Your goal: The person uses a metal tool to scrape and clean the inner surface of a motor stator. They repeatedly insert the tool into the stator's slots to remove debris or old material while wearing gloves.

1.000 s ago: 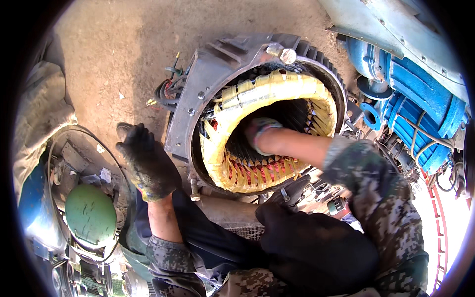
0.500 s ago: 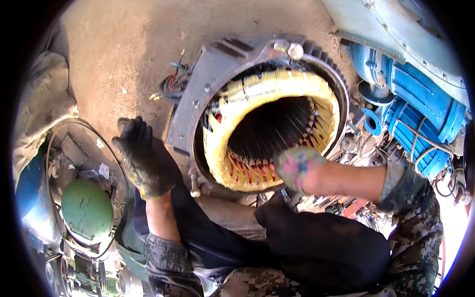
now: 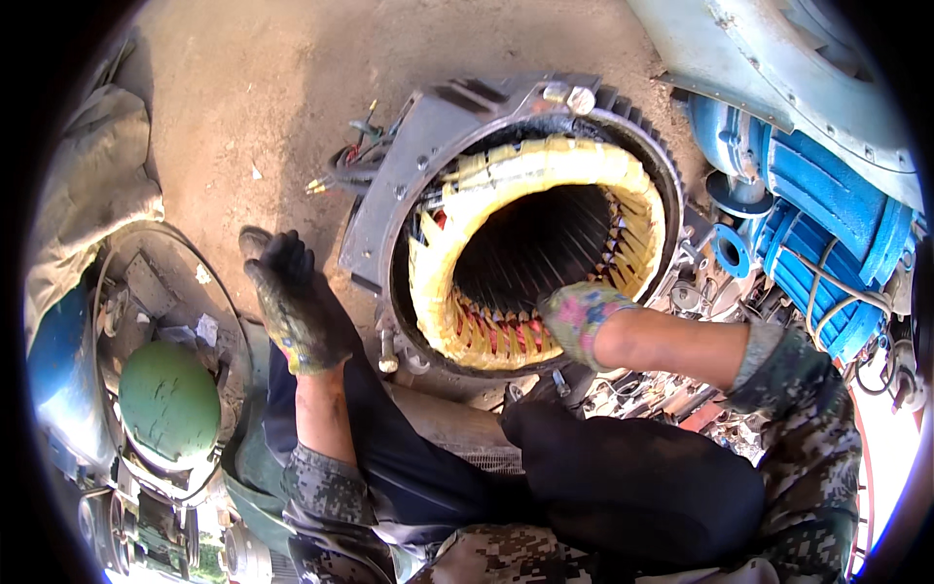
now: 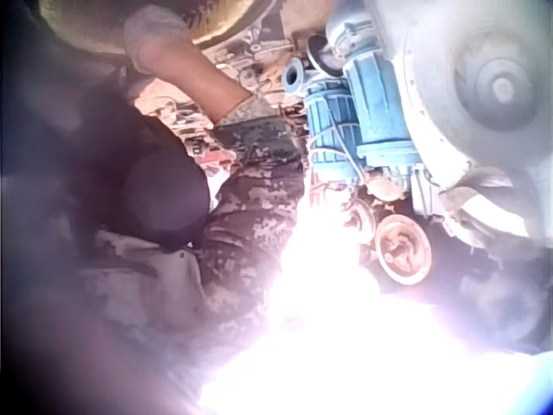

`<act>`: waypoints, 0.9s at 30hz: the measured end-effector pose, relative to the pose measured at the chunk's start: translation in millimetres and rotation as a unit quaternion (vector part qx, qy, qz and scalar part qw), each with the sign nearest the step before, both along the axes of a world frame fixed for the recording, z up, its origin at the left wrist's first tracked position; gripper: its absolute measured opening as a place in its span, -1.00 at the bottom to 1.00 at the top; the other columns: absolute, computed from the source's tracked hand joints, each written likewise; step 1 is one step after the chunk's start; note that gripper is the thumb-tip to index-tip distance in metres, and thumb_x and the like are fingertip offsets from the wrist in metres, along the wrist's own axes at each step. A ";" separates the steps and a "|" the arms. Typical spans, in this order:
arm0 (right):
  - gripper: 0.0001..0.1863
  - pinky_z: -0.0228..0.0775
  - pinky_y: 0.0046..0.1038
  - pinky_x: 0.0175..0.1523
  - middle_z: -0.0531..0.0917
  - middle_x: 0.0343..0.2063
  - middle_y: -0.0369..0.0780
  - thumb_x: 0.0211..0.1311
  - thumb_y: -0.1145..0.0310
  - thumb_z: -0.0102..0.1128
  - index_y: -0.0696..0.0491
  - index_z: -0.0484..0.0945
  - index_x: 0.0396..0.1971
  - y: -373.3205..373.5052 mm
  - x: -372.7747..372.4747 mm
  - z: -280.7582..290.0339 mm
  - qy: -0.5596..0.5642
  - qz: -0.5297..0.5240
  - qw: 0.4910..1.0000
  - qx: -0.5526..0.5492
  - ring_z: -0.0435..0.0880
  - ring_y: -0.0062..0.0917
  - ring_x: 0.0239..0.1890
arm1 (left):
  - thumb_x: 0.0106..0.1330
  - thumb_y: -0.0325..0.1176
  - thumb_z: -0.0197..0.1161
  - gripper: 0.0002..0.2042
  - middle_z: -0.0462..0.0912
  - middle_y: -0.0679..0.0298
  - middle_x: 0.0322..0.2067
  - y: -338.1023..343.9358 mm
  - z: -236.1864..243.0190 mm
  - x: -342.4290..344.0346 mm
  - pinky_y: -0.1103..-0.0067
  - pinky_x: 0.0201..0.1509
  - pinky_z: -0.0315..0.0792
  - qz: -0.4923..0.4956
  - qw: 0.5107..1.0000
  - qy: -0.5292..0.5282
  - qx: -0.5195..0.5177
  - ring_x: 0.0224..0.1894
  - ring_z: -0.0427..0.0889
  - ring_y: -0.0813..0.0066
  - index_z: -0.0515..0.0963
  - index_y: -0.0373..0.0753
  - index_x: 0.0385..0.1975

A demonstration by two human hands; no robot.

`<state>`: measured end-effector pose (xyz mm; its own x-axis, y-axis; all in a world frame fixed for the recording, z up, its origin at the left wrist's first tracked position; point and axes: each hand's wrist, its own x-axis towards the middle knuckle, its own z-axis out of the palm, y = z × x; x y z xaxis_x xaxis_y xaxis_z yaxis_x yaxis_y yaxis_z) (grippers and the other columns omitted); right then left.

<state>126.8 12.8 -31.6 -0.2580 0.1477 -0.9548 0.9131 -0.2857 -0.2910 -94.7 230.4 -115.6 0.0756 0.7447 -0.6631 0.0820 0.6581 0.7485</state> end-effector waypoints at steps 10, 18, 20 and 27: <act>-0.56 0.56 -0.37 -0.01 0.74 -0.14 -0.14 0.49 0.03 -0.12 -0.04 0.64 0.05 -24.7 0.9 -31.6 0.076 -0.143 0.979 -0.121 0.70 -0.40 -0.17 | 0.55 0.25 -0.17 -0.33 0.47 0.04 0.25 -0.9 -2.3 3.4 0.26 0.52 0.08 0.001 1.000 -0.009 -0.006 0.34 0.36 0.17 0.41 -0.30 0.24; -0.66 0.61 -0.32 -0.05 0.73 -0.28 -0.04 0.45 0.23 -0.06 0.13 0.66 -0.16 41.4 6.1 0.6 0.096 0.076 0.987 -0.100 0.70 -0.24 -0.31 | 0.54 0.25 -0.10 -0.23 0.57 -0.11 0.11 -2.8 1.1 8.8 0.29 0.43 0.28 0.022 0.999 0.034 0.027 0.24 0.51 0.15 0.43 -0.52 0.20; -0.68 0.54 -0.43 -0.04 0.73 -0.32 -0.16 0.42 0.20 -0.03 0.03 0.70 -0.25 -4.4 2.8 -31.1 0.039 -0.083 0.993 -0.081 0.68 -0.43 -0.25 | 0.54 0.25 -0.10 -0.24 0.58 -0.09 0.10 -6.8 -12.7 5.8 0.29 0.43 0.28 -0.015 1.000 0.010 0.001 0.23 0.51 0.16 0.40 -0.49 0.24; -0.76 0.55 -0.25 -0.19 0.70 -0.42 -0.10 0.38 0.38 -0.01 0.11 0.66 -0.33 2.7 10.0 10.2 0.035 -0.043 0.997 -0.058 0.67 -0.29 -0.39 | 0.58 0.19 -0.17 -0.30 0.54 -0.08 0.17 2.8 -1.6 -1.5 0.27 0.42 0.29 -0.011 0.998 0.043 0.043 0.25 0.51 0.14 0.39 -0.45 0.25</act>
